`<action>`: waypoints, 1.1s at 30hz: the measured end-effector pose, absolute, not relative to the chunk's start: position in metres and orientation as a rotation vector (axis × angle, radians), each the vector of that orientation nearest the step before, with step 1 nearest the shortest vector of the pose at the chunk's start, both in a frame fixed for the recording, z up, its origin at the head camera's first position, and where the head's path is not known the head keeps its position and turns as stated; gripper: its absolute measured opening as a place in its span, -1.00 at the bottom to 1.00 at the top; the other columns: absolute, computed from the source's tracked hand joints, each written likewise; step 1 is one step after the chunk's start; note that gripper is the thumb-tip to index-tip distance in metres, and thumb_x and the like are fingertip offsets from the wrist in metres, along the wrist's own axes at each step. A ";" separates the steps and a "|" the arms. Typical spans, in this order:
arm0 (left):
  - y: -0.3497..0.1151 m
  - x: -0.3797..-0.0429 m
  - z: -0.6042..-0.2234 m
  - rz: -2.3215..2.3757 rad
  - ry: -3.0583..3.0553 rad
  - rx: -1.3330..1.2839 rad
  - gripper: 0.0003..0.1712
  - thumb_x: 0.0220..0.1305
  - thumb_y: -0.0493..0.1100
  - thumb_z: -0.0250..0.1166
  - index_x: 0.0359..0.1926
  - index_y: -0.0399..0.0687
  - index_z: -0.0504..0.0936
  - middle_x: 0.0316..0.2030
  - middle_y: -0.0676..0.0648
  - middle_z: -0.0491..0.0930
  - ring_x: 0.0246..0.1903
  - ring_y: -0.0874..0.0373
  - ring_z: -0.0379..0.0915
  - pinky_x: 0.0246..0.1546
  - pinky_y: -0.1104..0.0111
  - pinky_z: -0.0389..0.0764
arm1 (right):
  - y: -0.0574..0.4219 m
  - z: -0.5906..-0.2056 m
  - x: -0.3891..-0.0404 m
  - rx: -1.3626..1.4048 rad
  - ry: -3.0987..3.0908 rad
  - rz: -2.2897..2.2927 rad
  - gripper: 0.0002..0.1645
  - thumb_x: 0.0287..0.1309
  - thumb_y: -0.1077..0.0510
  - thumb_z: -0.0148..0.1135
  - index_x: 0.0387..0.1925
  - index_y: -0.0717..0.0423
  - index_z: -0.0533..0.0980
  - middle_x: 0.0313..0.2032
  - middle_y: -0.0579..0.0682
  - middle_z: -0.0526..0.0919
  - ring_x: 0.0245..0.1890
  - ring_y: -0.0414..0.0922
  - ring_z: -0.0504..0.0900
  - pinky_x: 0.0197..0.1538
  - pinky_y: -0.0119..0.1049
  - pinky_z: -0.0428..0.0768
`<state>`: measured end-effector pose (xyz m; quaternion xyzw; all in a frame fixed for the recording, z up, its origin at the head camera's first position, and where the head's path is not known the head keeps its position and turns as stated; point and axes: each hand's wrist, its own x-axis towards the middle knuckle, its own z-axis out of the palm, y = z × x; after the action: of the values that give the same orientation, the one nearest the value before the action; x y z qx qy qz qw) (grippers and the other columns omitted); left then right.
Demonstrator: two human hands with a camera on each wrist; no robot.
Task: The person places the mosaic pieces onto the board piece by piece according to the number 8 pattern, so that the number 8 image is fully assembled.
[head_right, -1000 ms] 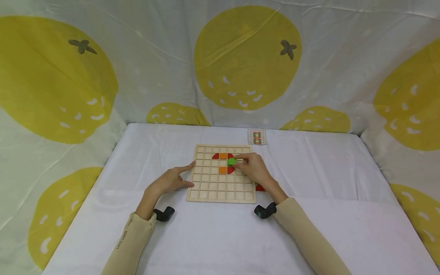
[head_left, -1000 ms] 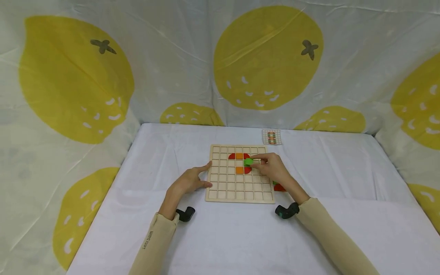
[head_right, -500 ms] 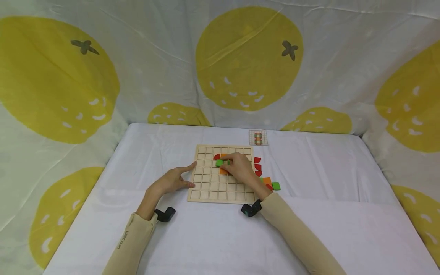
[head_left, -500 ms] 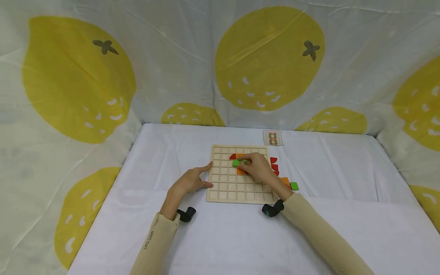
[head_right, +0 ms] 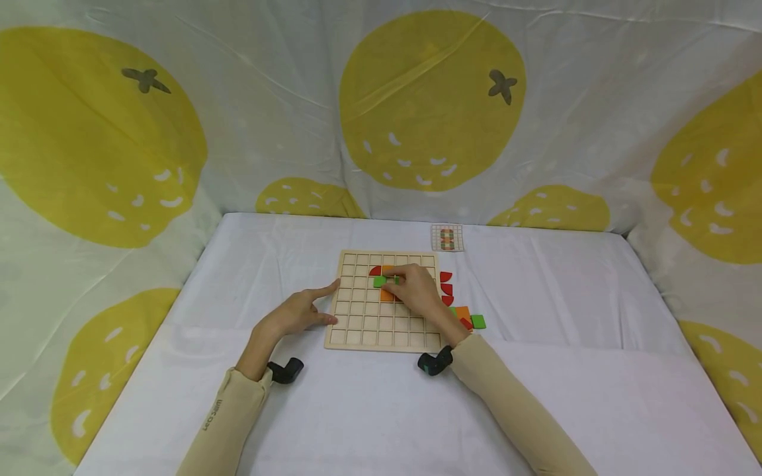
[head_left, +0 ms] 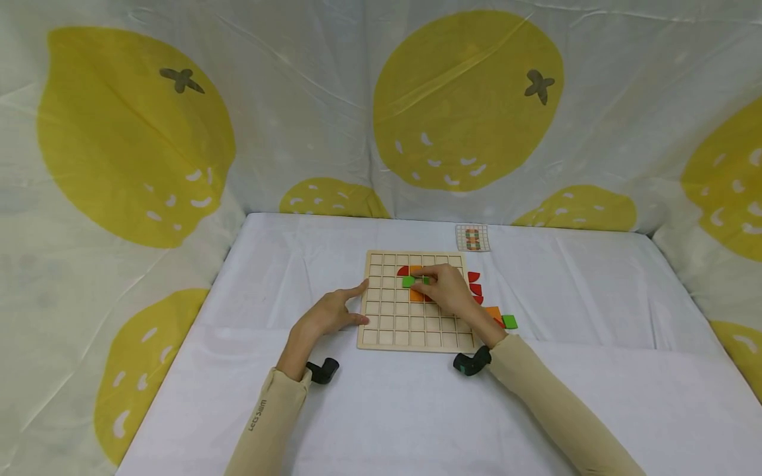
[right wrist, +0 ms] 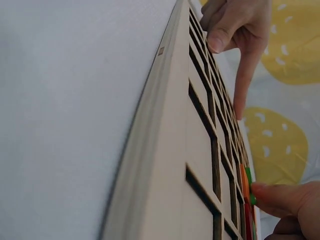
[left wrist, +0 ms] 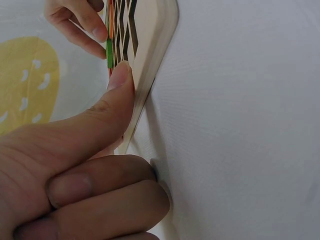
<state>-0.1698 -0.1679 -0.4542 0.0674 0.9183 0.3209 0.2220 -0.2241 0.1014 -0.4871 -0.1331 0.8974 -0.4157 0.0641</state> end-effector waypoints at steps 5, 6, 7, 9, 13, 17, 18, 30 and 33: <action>-0.168 -0.170 -0.455 0.870 2.545 0.197 0.00 0.29 -0.04 0.47 0.63 0.22 0.13 0.28 -0.38 0.55 -0.07 -0.03 0.55 0.25 0.02 0.46 | 0.099 -0.486 -0.223 -0.409 2.696 -1.271 -0.69 0.29 0.08 0.44 0.02 0.09 0.75 -0.68 -0.13 0.24 -0.65 -0.18 0.21 -0.49 -0.37 0.15; -0.168 -0.170 -0.456 0.866 2.547 0.201 0.00 0.29 -0.04 0.47 0.63 0.22 0.13 0.26 -0.39 0.57 -0.11 -0.01 0.53 0.23 0.03 0.47 | 0.099 -0.487 -0.223 -0.413 2.695 -1.275 -0.69 0.29 0.08 0.44 0.01 0.10 0.75 -0.68 -0.13 0.24 -0.66 -0.18 0.22 -0.49 -0.37 0.15; -0.168 -0.170 -0.456 0.863 2.550 0.204 0.00 0.29 -0.04 0.47 0.62 0.22 0.14 0.27 -0.38 0.56 -0.08 0.00 0.53 0.24 0.02 0.47 | 0.098 -0.486 -0.223 -0.416 2.698 -1.277 -0.69 0.28 0.08 0.44 0.01 0.09 0.75 -0.69 -0.13 0.24 -0.66 -0.18 0.22 -0.50 -0.37 0.15; -0.168 -0.170 -0.456 0.867 2.548 0.206 0.00 0.29 -0.04 0.47 0.63 0.22 0.13 0.32 -0.38 0.51 0.05 -0.04 0.56 0.27 0.01 0.46 | 0.097 -0.487 -0.223 -0.429 2.703 -1.284 -0.70 0.27 0.08 0.45 -0.01 0.10 0.76 -0.70 -0.13 0.24 -0.66 -0.18 0.22 -0.50 -0.37 0.16; -0.168 -0.170 -0.455 0.873 2.549 0.216 0.00 0.30 -0.04 0.46 0.63 0.20 0.13 0.45 -0.33 0.35 0.30 -0.10 0.46 0.33 -0.04 0.44 | 0.096 -0.488 -0.224 -0.450 2.721 -1.277 -0.70 0.26 0.06 0.47 -0.02 0.09 0.77 -0.72 -0.14 0.24 -0.67 -0.20 0.21 -0.51 -0.39 0.16; -0.169 -0.171 -0.456 0.874 2.547 0.213 0.00 0.29 -0.03 0.47 0.63 0.20 0.13 0.37 -0.36 0.47 0.13 -0.08 0.55 0.29 -0.01 0.46 | 0.094 -0.489 -0.225 -0.444 2.724 -1.274 -0.70 0.25 0.06 0.47 -0.02 0.08 0.77 -0.73 -0.14 0.23 -0.69 -0.20 0.20 -0.53 -0.39 0.14; -0.169 -0.171 -0.456 0.874 2.551 0.213 0.00 0.29 -0.03 0.47 0.62 0.19 0.14 0.37 -0.35 0.47 0.13 -0.04 0.55 0.28 0.00 0.47 | 0.094 -0.489 -0.225 -0.439 2.722 -1.277 -0.70 0.25 0.07 0.47 -0.02 0.08 0.77 -0.73 -0.14 0.22 -0.69 -0.20 0.19 -0.53 -0.39 0.13; -0.167 -0.171 -0.456 0.875 2.538 0.192 0.02 0.29 -0.02 0.47 0.63 0.24 0.11 0.42 -0.33 0.41 0.20 -0.07 0.51 0.29 0.00 0.46 | 0.092 -0.490 -0.226 -0.467 2.751 -1.234 -0.70 0.27 0.07 0.46 -0.02 0.09 0.77 -0.75 -0.15 0.23 -0.70 -0.19 0.19 -0.51 -0.38 0.13; -0.168 -0.171 -0.456 0.876 2.540 0.195 0.02 0.29 -0.03 0.47 0.63 0.24 0.10 0.47 -0.32 0.34 0.32 -0.10 0.45 0.35 -0.03 0.43 | 0.096 -0.490 -0.225 -0.453 2.751 -1.253 -0.72 0.28 0.04 0.45 -0.04 0.06 0.78 -0.75 -0.14 0.24 -0.71 -0.19 0.20 -0.54 -0.39 0.12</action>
<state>-0.1710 -0.1679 -0.4559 0.0705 0.9194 0.3170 0.2219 -0.2247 0.0964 -0.4899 -0.1480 0.8993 -0.4094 0.0425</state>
